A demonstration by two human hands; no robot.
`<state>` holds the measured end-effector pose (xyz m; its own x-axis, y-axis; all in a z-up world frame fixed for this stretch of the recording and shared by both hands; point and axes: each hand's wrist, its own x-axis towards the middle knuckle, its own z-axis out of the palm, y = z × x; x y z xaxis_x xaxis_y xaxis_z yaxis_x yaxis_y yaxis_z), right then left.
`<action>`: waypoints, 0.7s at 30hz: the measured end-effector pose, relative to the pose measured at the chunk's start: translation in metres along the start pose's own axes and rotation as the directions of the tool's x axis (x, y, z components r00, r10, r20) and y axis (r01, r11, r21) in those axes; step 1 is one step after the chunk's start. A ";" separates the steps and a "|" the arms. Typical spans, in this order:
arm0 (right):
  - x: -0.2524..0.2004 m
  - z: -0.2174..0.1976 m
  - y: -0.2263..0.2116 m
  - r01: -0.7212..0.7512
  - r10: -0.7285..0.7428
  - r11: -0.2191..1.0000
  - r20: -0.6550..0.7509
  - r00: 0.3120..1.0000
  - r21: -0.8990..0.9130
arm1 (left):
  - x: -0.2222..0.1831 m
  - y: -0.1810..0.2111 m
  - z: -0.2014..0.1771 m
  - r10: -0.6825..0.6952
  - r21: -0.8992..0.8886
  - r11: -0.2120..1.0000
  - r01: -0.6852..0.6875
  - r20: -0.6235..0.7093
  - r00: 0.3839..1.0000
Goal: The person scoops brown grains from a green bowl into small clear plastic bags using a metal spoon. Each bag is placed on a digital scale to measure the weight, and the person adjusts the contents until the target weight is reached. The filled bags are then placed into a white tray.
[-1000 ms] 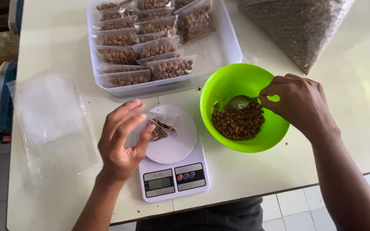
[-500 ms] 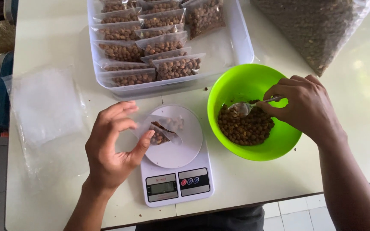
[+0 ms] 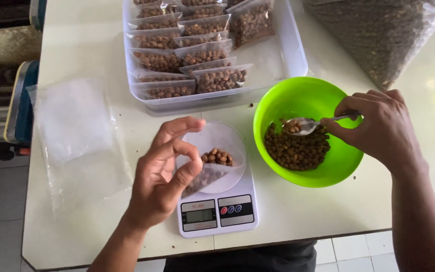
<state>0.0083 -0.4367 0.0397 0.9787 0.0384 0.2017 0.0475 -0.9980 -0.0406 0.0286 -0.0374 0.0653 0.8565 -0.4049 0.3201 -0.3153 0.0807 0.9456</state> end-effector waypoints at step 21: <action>-0.009 -0.015 0.002 0.052 -0.055 0.998 -0.146 0.988 -0.026 | -0.003 -0.026 0.007 0.330 0.447 0.829 -0.335 0.092 0.939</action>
<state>-0.0030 -0.4394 0.0526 0.9350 0.0857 0.3441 0.0930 -0.9957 -0.0047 0.0317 -0.0446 0.0393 0.6630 -0.4376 0.6074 -0.7312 -0.2044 0.6508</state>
